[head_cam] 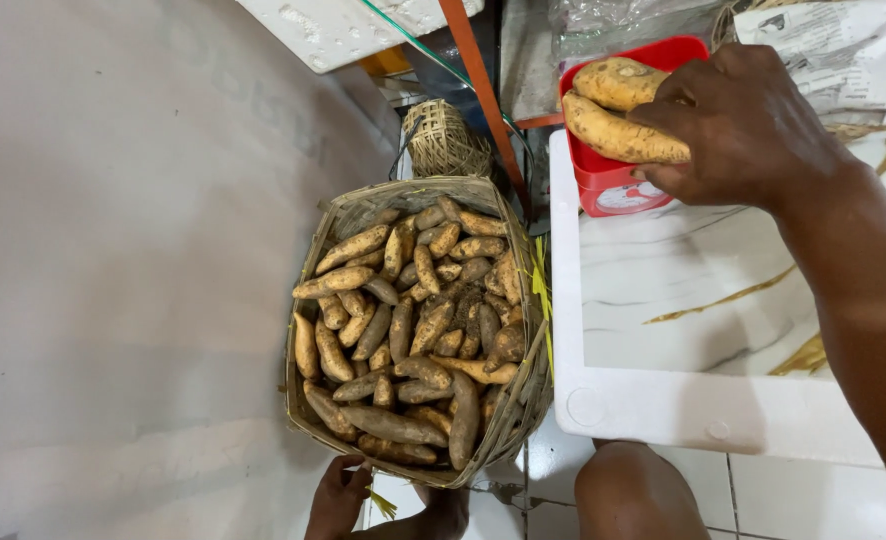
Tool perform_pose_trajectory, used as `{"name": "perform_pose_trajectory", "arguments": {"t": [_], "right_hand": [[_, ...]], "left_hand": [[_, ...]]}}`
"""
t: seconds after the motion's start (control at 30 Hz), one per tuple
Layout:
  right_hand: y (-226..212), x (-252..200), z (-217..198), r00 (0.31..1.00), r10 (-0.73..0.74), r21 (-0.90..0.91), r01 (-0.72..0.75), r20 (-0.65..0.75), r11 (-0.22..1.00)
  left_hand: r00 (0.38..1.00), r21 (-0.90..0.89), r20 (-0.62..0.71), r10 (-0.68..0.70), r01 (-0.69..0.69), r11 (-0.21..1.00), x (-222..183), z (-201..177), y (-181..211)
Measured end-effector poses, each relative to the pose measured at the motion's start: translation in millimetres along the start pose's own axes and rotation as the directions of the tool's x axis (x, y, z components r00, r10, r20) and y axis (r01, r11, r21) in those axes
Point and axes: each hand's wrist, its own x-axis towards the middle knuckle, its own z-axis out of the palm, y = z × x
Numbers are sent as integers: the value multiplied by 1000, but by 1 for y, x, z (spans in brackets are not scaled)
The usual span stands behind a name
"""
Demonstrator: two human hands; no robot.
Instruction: The person is sorting through a large basket of cassava roots, inspecting them individually and placing selected ones into a red container on a scale.
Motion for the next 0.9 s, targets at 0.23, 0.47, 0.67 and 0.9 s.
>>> {"name": "perform_pose_trajectory", "arguments": {"t": [0.23,0.47,0.67,0.9], "right_hand": [[0,-6,-5,999,31,24,-31,19,999],[0,-7,-17,997,67,0,-67,44,998],[3,-14,-17,995,93,14,-94,40,995],[-5,-11,-29,994,106,81,-105,-15,991]], "left_hand": [[1000,61,6,7,-7,998,-4,-1,4],[1000,32,-5,-5,5,999,-9,-1,12],[1000,27,-14,5,-4,1000,-5,1,6],[1000,15,-1,15,-15,1000,-8,-1,9]]}}
